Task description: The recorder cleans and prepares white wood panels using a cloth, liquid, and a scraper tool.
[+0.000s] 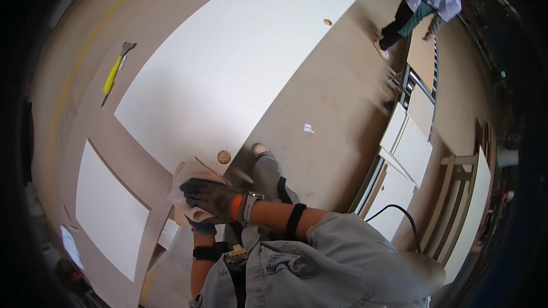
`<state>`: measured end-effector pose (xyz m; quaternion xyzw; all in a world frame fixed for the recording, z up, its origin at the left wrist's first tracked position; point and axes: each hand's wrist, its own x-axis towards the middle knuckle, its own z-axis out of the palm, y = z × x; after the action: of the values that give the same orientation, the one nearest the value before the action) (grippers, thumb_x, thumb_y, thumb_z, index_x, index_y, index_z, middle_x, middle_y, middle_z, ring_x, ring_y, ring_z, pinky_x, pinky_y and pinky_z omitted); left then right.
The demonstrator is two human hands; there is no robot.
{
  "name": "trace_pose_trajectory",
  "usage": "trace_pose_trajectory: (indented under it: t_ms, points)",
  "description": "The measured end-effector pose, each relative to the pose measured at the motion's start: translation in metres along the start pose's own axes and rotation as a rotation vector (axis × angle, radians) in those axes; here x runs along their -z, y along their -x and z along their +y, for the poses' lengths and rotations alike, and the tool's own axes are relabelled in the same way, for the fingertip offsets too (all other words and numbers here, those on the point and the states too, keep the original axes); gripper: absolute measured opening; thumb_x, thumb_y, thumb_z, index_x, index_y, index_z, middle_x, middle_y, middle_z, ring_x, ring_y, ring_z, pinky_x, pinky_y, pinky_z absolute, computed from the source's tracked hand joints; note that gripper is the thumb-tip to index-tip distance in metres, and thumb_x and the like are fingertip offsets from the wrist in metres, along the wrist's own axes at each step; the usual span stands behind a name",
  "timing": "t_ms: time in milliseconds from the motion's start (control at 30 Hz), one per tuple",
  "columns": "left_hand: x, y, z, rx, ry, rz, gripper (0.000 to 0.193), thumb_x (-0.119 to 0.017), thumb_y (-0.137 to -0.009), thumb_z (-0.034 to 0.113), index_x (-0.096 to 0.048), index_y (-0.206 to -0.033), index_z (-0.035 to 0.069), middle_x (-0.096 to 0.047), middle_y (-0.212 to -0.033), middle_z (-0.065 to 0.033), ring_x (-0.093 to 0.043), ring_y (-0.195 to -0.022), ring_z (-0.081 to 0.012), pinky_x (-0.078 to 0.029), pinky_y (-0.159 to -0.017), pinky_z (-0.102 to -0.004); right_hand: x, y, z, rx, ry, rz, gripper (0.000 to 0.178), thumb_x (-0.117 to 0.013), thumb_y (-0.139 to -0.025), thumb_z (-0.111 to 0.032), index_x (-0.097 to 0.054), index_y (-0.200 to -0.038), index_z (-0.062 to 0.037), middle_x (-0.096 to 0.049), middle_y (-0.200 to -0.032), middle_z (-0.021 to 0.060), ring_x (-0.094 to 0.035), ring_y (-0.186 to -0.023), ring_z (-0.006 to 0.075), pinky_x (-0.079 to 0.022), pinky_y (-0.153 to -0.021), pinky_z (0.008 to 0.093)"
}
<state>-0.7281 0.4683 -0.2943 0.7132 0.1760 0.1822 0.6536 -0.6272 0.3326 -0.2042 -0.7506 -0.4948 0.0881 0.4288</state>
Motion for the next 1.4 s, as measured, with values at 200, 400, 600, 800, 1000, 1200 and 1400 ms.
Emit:
trace_pose_trajectory:
  t_ms: [200,400,600,800,1000,1200,1400]
  points:
    - [-0.042,-0.028,0.083,-0.361,-0.693,-0.131,0.052,-0.074,-0.074,0.019,-0.053,-0.117,-0.003,-0.063,-0.108,-0.0151,-0.058,-0.101,-0.026,-0.044,-0.091,-0.0374,0.067,0.037,0.046,-0.083,0.197,0.073,0.064,-0.061,-0.08,-0.038,-0.047,-0.128,0.0014,-0.035,-0.142,0.0194,-0.024,-0.138,0.0328,-0.017,-0.115,0.0417]
    - [-0.04,-0.043,0.085,0.624,0.837,-0.105,0.055,-0.054,-0.093,0.037,-0.041,-0.131,-0.001,-0.049,-0.129,-0.0158,-0.049,-0.115,-0.0286,-0.04,-0.098,-0.0394,0.121,0.029,0.086,-0.084,0.434,0.184,0.055,-0.05,-0.087,-0.033,-0.044,-0.13,0.0008,-0.038,-0.14,0.019,-0.026,-0.137,0.0314,-0.016,-0.115,0.0418]
    - [-0.07,-0.047,0.108,0.683,0.619,-0.158,0.076,-0.041,-0.09,0.058,-0.034,-0.138,-0.001,-0.04,-0.137,-0.0238,-0.038,-0.127,-0.0395,-0.034,-0.103,-0.0473,0.21,0.029,0.157,-0.717,0.71,0.317,0.053,-0.048,-0.086,-0.032,-0.047,-0.128,0.0001,-0.041,-0.137,0.0213,-0.026,-0.136,0.0349,-0.013,-0.114,0.0434]
    - [-0.061,-0.062,0.053,0.694,0.677,-0.1,0.069,-0.04,-0.089,0.06,-0.041,-0.135,0.009,-0.047,-0.134,-0.0078,-0.046,-0.121,-0.0271,-0.038,-0.102,-0.0384,0.128,-0.001,0.098,-0.346,0.627,0.144,0.055,-0.053,-0.083,-0.033,-0.047,-0.128,-0.0023,-0.035,-0.142,0.0185,-0.025,-0.137,0.0358,-0.014,-0.114,0.0474]
    - [-0.057,-0.057,0.08,0.711,0.281,-0.066,0.072,-0.038,-0.089,0.065,-0.043,-0.133,0.008,-0.053,-0.122,-0.0091,-0.053,-0.109,-0.0246,-0.045,-0.091,-0.0352,0.114,0.004,0.106,-0.036,0.563,0.051,0.059,-0.058,-0.08,-0.04,-0.045,-0.128,-0.0079,-0.037,-0.138,0.0178,-0.024,-0.137,0.0357,-0.016,-0.114,0.0513]
    - [-0.051,-0.055,0.067,0.747,0.191,0.131,0.071,-0.037,-0.09,0.063,-0.042,-0.134,0.006,-0.055,-0.119,-0.0106,-0.056,-0.104,-0.0262,-0.047,-0.088,-0.0378,0.26,0.015,0.204,-0.411,0.929,0.068,0.06,-0.05,-0.082,-0.037,-0.04,-0.13,-0.003,-0.04,-0.132,0.0177,-0.032,-0.131,0.0335,-0.021,-0.11,0.045]
    - [-0.045,-0.048,0.066,0.765,0.122,0.276,0.076,-0.039,-0.09,0.062,-0.035,-0.14,0.005,-0.046,-0.136,-0.0124,-0.048,-0.12,-0.0304,-0.041,-0.099,-0.0421,0.404,0.029,0.315,-0.749,1.069,0.005,0.06,-0.034,-0.09,-0.043,-0.036,-0.139,-0.0081,-0.029,-0.146,0.0163,-0.02,-0.139,0.0325,-0.012,-0.114,0.0437]
